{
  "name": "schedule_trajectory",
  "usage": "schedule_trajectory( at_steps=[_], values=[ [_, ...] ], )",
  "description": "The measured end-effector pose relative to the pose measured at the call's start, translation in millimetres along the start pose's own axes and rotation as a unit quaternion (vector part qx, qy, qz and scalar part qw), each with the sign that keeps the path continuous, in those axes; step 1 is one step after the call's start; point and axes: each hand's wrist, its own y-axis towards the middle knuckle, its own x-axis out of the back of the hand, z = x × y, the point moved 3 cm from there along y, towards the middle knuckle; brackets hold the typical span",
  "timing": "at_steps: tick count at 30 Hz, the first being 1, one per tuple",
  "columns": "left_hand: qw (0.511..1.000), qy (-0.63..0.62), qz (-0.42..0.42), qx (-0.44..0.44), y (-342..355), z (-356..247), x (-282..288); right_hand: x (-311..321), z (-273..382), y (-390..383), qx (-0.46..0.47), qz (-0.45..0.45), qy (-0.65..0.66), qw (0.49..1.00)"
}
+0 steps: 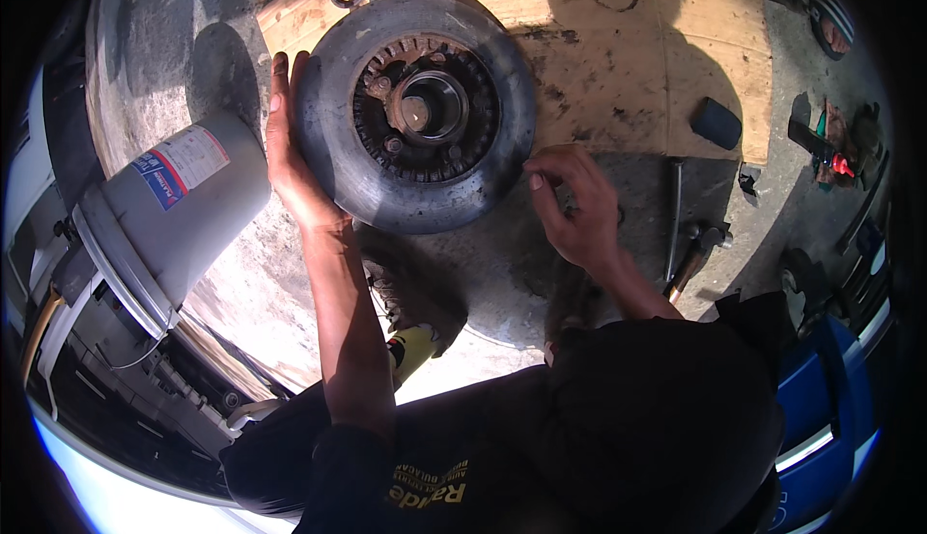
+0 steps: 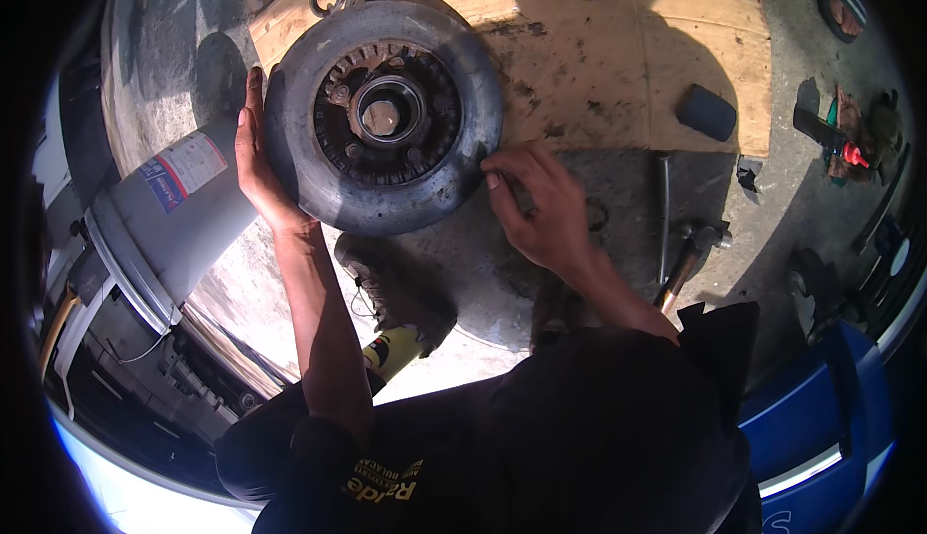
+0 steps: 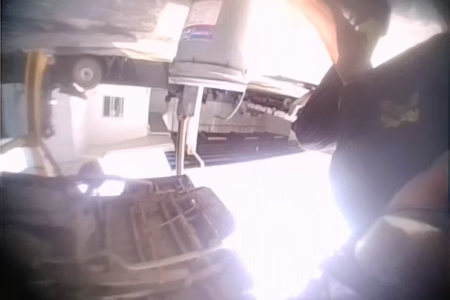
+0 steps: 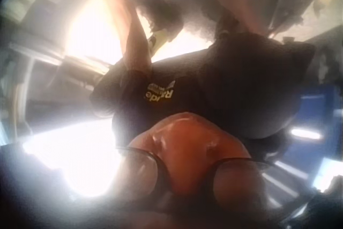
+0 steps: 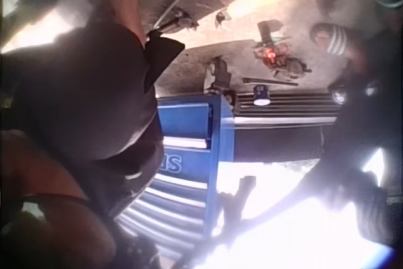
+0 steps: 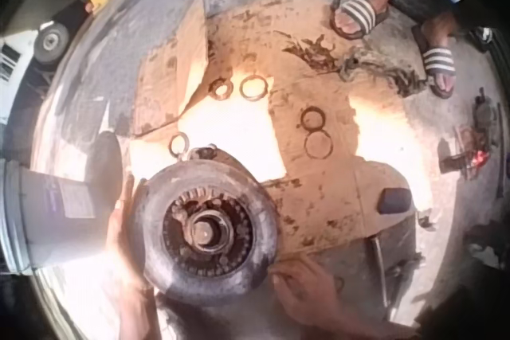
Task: The person disassembles and cleans a brake rotor assembly, using a hammer and a metal rod to tap out bearings and seals on a wooden board.
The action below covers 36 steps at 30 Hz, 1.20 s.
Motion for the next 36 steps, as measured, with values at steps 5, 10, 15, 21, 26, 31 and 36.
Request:
schedule_trajectory(
  at_steps=[5,10,15,21,26,31,36],
  values=[
    [0.999,0.039,-0.006,-0.006,6,-10,-9,7,-5,10,0.019,-0.039,0.012,0.999],
    [1.0,0.016,-0.003,0.005,10,-3,-3,9,-16,6,0.024,-0.039,0.001,0.999],
    [0.999,0.046,-0.007,-0.009,11,-4,-6,7,-17,10,0.016,-0.025,0.016,0.999],
    [0.998,0.047,0.024,-0.029,11,-1,-4,6,-16,18,0.043,-0.035,-0.012,0.998],
    [0.996,0.041,0.061,-0.051,0,8,0,9,-18,17,0.081,-0.042,-0.019,0.996],
    [0.991,0.047,0.076,-0.102,-15,21,8,13,-14,16,0.115,-0.084,-0.014,0.99],
    [0.984,0.082,0.075,-0.137,-23,25,13,9,-13,17,0.167,-0.117,-0.014,0.979]
  ],
)
